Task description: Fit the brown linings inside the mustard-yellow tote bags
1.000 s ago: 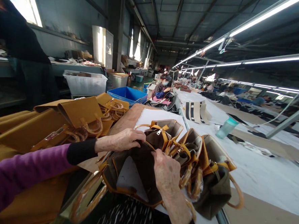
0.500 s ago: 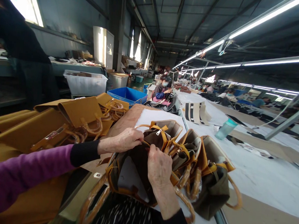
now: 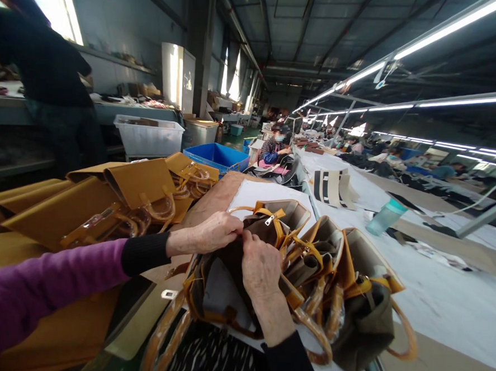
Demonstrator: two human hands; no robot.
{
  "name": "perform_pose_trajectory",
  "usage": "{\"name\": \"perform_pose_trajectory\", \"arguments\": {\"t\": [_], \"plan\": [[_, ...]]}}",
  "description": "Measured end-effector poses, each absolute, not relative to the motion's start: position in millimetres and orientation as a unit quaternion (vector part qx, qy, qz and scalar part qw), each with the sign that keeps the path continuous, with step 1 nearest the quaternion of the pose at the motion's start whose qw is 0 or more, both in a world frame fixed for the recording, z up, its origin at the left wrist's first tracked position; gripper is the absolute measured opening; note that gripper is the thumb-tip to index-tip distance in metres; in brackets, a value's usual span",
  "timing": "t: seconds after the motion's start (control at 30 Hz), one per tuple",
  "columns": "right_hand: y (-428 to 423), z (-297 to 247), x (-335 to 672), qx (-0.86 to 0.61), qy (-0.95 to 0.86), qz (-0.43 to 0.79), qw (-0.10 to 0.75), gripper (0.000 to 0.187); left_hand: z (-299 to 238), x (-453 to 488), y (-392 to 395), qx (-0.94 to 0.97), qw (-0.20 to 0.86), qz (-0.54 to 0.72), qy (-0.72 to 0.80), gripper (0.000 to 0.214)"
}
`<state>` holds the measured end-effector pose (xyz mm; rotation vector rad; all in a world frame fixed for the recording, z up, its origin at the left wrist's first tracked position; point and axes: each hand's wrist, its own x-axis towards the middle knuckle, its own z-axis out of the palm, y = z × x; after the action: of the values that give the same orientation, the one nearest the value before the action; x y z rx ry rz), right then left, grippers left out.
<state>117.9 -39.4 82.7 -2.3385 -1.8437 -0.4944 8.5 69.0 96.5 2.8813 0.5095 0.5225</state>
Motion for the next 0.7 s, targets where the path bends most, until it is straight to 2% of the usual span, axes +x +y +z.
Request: {"name": "perform_pose_trajectory", "arguments": {"t": [0.23,0.33,0.37,0.47,0.57,0.7], "plan": [[-39,82,124,-0.775,-0.608,-0.156,0.072,0.016,98,1,70,0.962,0.110,0.196,0.152,0.008],[-44,82,129,-0.778,-0.601,-0.174,0.064,0.018,98,-6,74,0.970,0.091,0.179,0.138,0.039],[-46,82,130,-0.776,-0.601,-0.180,0.062,0.020,97,-8,76,0.973,0.088,0.161,0.138,0.043],[-52,80,132,-0.773,-0.601,-0.197,0.053,0.021,96,-9,80,0.981,0.090,0.122,0.123,0.029],[-53,77,133,-0.776,-0.594,-0.206,0.044,0.021,97,-6,79,0.983,0.064,0.134,0.107,0.013],[-52,72,135,-0.773,-0.595,-0.215,0.044,0.019,101,-4,73,0.979,0.020,0.157,0.126,0.014]]}}
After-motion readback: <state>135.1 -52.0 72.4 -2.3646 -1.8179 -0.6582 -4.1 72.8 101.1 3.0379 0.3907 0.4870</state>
